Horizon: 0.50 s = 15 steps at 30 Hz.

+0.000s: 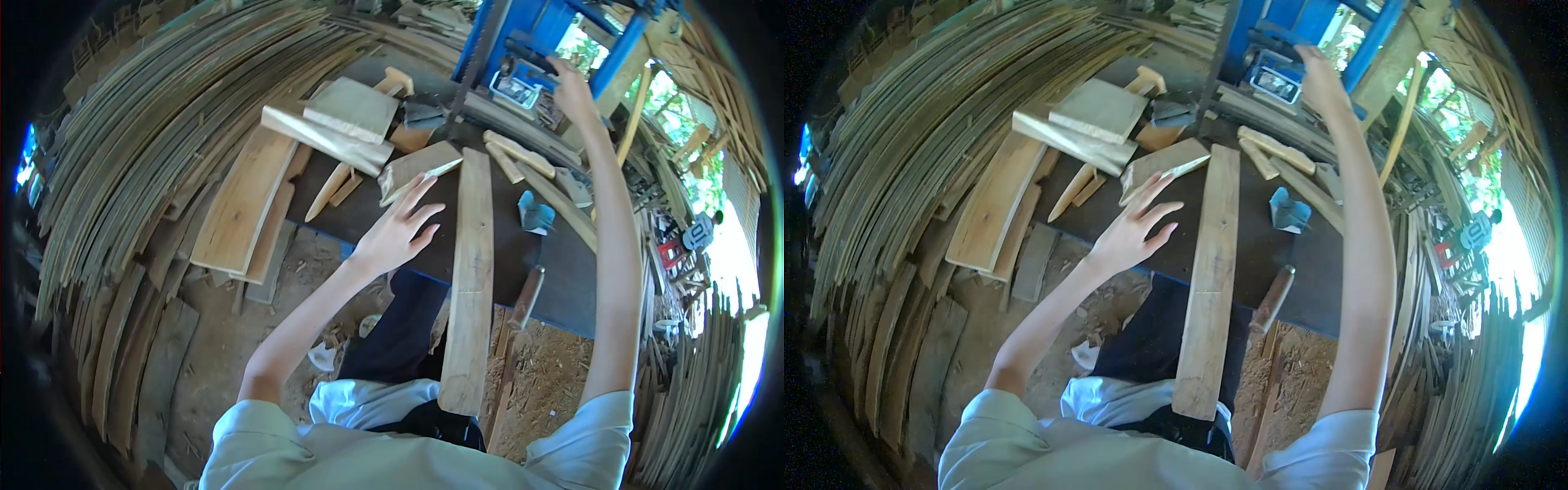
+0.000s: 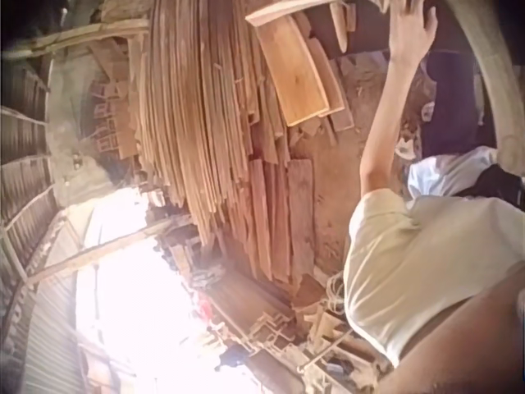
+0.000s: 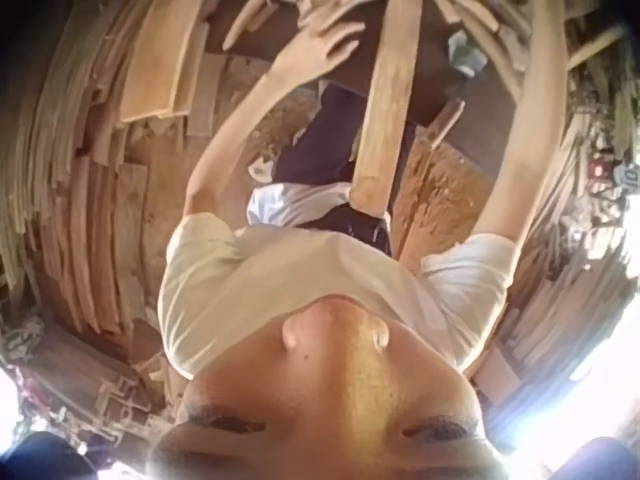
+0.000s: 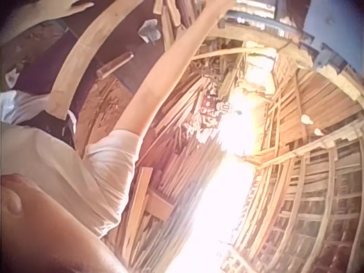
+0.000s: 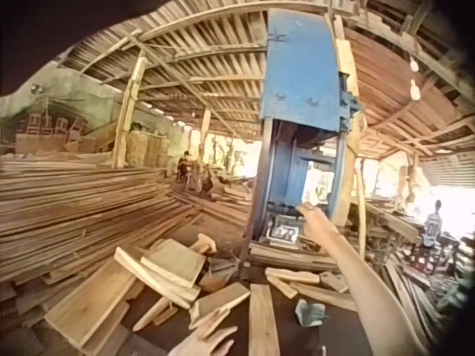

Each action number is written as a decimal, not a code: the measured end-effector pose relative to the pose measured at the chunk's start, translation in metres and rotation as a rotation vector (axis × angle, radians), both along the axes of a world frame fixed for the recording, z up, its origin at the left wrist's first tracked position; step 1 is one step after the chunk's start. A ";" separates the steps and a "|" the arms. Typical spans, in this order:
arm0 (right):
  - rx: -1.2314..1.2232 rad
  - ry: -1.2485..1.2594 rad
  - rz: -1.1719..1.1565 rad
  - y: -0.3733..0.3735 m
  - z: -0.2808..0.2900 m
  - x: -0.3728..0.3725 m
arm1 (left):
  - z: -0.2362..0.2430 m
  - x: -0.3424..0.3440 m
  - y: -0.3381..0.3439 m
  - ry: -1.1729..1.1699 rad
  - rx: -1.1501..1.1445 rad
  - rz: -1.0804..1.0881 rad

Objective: The person uses a chisel to carve and shape a small piece of wood on a workbench. They hold the wood with one hand and strike the chisel with the other to remove shavings. After carving, they inspect the piece and use a pencil to mark it.

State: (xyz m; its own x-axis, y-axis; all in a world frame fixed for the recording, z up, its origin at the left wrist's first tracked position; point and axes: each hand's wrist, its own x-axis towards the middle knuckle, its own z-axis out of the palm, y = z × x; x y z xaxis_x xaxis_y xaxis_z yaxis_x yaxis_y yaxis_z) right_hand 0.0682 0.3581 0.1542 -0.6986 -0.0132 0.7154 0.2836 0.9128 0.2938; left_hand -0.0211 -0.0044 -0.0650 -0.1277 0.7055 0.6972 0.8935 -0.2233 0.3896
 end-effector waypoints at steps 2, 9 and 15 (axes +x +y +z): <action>-0.164 0.043 -0.089 -0.032 -0.002 -0.006 | -0.001 -0.003 -0.007 -0.010 0.007 0.050; -0.049 0.252 0.199 -0.163 -0.019 0.065 | 0.033 0.002 0.015 0.341 0.159 0.087; 0.015 0.018 0.358 -0.313 -0.049 0.109 | 0.081 0.021 0.060 0.686 0.287 0.093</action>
State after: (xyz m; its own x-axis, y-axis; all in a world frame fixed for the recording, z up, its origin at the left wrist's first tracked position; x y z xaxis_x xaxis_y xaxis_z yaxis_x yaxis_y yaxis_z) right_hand 0.1774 0.0450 0.1047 -0.6350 -0.2655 0.7254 -0.0483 0.9509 0.3058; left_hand 0.0003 0.0559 0.0158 0.3521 0.4911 0.7967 0.9349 -0.1438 -0.3245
